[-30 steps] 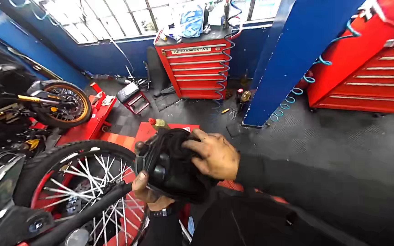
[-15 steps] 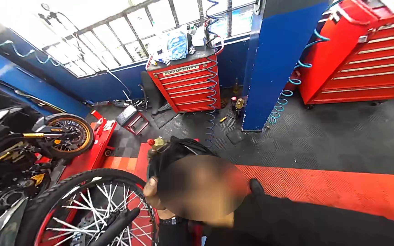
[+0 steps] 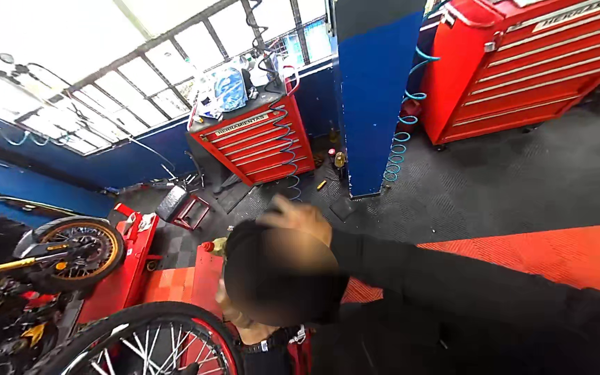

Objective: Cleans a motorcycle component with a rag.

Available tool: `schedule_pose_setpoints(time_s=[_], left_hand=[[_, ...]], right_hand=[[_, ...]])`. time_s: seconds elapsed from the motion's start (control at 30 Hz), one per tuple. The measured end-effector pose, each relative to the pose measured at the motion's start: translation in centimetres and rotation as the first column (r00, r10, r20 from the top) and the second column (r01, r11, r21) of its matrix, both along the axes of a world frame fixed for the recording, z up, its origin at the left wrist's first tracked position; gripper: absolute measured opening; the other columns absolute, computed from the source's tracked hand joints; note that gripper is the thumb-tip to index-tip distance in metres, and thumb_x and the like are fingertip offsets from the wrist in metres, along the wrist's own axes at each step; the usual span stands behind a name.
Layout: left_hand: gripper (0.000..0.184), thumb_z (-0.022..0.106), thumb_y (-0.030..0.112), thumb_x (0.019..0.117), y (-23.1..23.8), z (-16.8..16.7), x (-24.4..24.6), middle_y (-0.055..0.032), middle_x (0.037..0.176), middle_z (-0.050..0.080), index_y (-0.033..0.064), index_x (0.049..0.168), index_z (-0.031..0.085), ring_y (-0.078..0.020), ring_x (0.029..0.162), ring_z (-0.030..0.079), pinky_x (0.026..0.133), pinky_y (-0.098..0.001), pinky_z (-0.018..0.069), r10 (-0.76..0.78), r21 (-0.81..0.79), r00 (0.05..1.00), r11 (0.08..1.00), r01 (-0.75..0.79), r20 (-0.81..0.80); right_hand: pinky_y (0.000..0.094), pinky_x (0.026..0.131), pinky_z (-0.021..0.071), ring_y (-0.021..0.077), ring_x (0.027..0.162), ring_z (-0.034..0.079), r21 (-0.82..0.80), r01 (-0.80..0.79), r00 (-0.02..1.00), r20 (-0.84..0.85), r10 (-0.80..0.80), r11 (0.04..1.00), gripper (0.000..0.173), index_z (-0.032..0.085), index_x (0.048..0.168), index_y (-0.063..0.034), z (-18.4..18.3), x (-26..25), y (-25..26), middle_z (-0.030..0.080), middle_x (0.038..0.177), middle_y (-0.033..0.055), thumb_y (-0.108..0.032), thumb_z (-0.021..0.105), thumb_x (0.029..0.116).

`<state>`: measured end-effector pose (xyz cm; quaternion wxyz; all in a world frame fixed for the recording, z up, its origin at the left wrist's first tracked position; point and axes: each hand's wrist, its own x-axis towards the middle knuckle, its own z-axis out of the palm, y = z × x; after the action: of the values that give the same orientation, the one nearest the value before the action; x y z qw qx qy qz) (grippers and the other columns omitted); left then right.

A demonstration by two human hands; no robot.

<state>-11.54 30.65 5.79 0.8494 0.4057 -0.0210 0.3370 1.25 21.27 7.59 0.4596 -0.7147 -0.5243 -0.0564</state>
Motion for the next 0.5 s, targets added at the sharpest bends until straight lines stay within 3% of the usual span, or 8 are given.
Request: schedule_pose_setpoints(time_s=[0.07,0.13,0.27,0.4,0.5], left_hand=[[0.043,0.075,0.04,0.0873,0.1,0.3,2.5,-0.0098,0.105,0.075,0.0098,0.117,0.069,-0.0191,0.096,0.073,0.083,-0.0387,0.0625,0.02,-0.062,0.999,0.998,-0.022,-0.028],[0.045,0.074,0.047,0.086,0.2,0.9,4.6,-0.0034,0.104,0.075,0.0175,0.119,0.07,-0.0132,0.095,0.073,0.08,-0.0331,0.0625,0.038,-0.04,0.993,0.998,-0.043,-0.108],[0.041,0.079,0.036,0.0848,-0.3,0.0,7.5,-0.0118,0.101,0.076,0.0089,0.114,0.071,-0.022,0.093,0.075,0.082,-0.042,0.0629,0.031,-0.12,0.993,0.992,-0.045,-0.114],[0.036,0.072,0.035,0.0901,-0.2,-0.3,11.7,-0.0102,0.102,0.076,0.0089,0.114,0.072,-0.0189,0.095,0.074,0.083,-0.0388,0.0626,0.033,-0.099,0.999,0.995,-0.034,-0.014],[0.036,0.075,0.028,0.0874,-1.3,0.2,13.6,-0.0134,0.104,0.075,0.0057,0.115,0.07,-0.0223,0.096,0.074,0.084,-0.0416,0.0625,0.105,-0.126,0.993,0.986,-0.11,-0.046]], right_hand=[[0.0418,0.072,0.0609,0.0184,0.09,0.068,0.013,0.024,0.998,-0.062,-0.023,1.0,0.029,0.077,0.113,-0.021,0.6,1.3,0.2,0.067,0.114,0.0058,-0.022,0.078,0.0838],[0.0402,0.079,0.0615,0.0192,0.097,0.069,0.096,-0.101,0.989,-0.103,0.111,0.99,0.025,0.076,0.112,-0.0168,1.2,1.1,0.0,0.069,0.117,0.0083,-0.018,0.075,0.087],[0.0478,0.078,0.06,0.0239,0.093,0.069,-0.042,-0.037,0.991,-0.127,0.031,0.998,0.026,0.077,0.111,-0.0156,1.3,7.8,-0.5,0.068,0.116,0.0092,-0.013,0.078,0.0847],[0.0406,0.075,0.0623,0.0204,0.09,0.07,0.097,-0.163,0.984,-0.052,0.168,0.982,0.024,0.076,0.109,-0.0146,0.5,10.2,0.0,0.07,0.111,0.0088,-0.018,0.077,0.0858],[0.0466,0.072,0.0616,0.0236,0.086,0.07,-0.074,-0.105,0.991,-0.088,0.099,0.992,0.027,0.076,0.112,-0.0166,0.6,14.1,0.4,0.067,0.116,0.0093,-0.02,0.079,0.0846]])
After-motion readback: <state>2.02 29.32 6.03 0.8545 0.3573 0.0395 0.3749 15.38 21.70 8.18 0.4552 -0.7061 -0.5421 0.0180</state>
